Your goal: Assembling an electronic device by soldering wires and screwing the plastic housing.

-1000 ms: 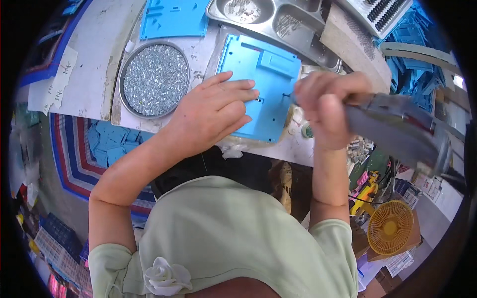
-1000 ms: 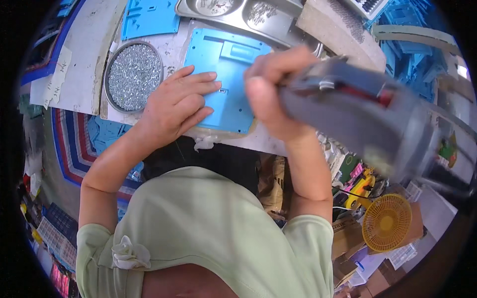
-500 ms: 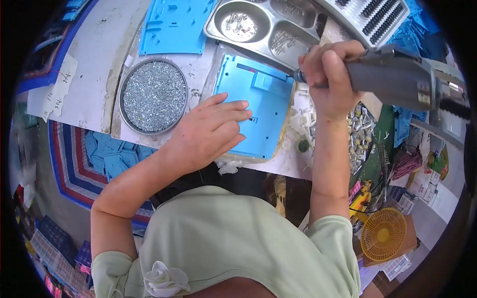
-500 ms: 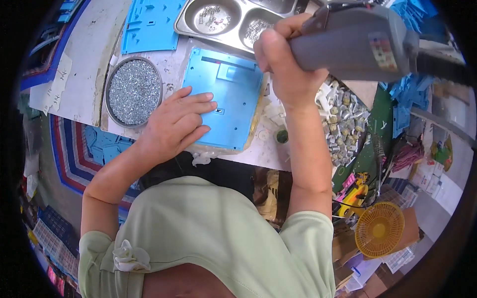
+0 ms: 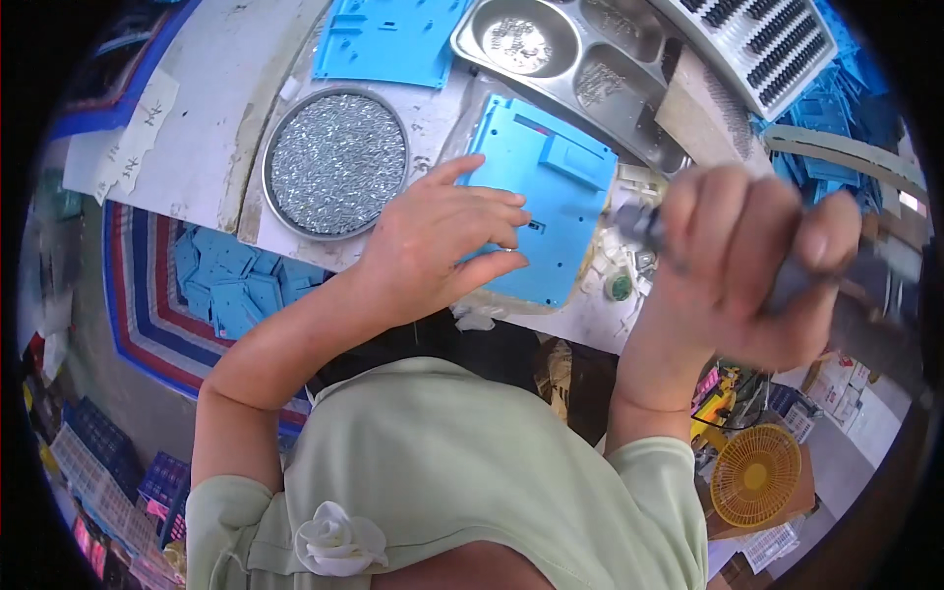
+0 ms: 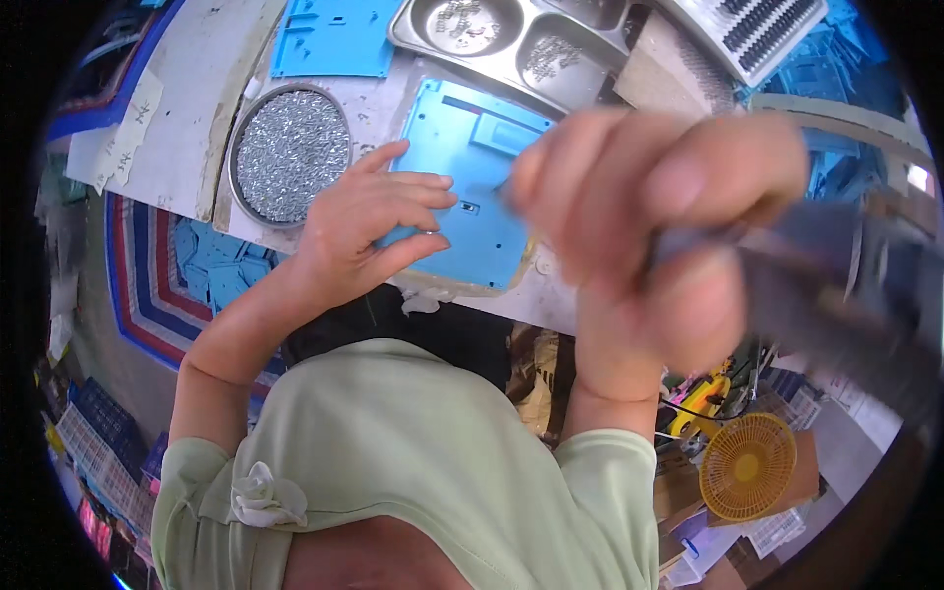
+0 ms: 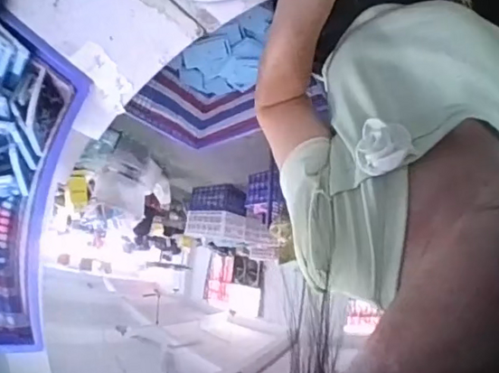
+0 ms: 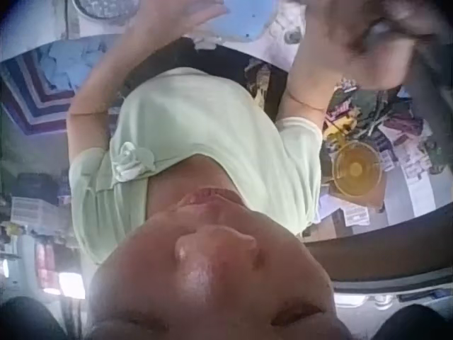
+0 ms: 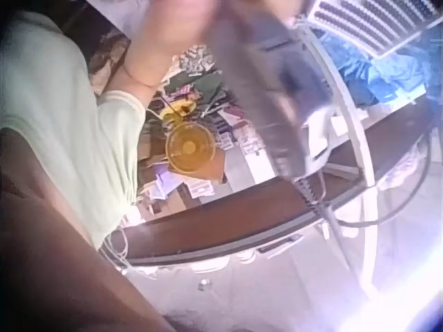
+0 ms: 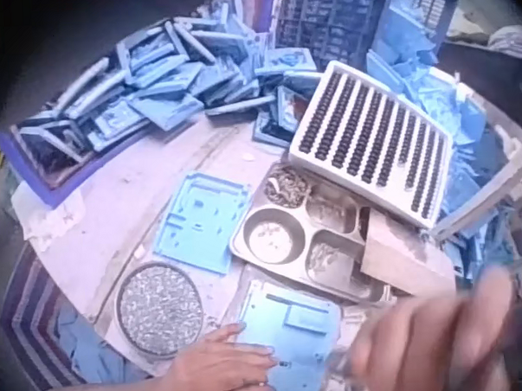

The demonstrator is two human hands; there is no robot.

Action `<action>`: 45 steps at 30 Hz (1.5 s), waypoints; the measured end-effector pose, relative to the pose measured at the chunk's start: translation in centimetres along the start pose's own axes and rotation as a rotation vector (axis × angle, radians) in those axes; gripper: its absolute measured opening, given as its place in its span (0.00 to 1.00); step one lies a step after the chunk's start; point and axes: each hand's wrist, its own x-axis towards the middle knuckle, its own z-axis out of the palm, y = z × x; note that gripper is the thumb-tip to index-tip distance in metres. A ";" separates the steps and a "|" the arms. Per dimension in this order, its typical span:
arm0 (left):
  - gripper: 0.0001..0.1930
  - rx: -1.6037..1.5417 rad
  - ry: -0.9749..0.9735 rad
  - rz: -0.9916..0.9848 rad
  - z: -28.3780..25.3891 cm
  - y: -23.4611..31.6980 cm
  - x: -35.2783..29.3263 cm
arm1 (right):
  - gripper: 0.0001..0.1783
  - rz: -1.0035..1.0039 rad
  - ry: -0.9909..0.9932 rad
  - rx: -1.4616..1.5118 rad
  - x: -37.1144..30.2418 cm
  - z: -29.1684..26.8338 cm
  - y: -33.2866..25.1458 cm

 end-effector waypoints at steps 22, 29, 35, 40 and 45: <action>0.11 0.752 0.051 -0.293 -9.1 -2.1 -1.7 | 0.09 -0.103 0.192 0.033 4.0 1.2 6.2; 0.07 0.639 0.084 -0.258 -8.4 -3.9 -3.2 | 0.08 -0.099 0.363 -0.057 5.2 0.3 10.7; 0.06 0.593 0.037 -0.257 -8.1 -4.6 -2.7 | 0.03 -0.020 0.338 -0.113 5.3 0.4 11.3; 0.05 0.481 0.055 -0.201 -8.1 -4.9 -2.8 | 0.03 0.019 0.349 -0.201 4.9 0.0 12.0; 0.05 0.407 0.056 -0.194 -7.8 -3.8 -3.2 | 0.09 -0.007 0.439 -0.019 4.6 1.2 10.5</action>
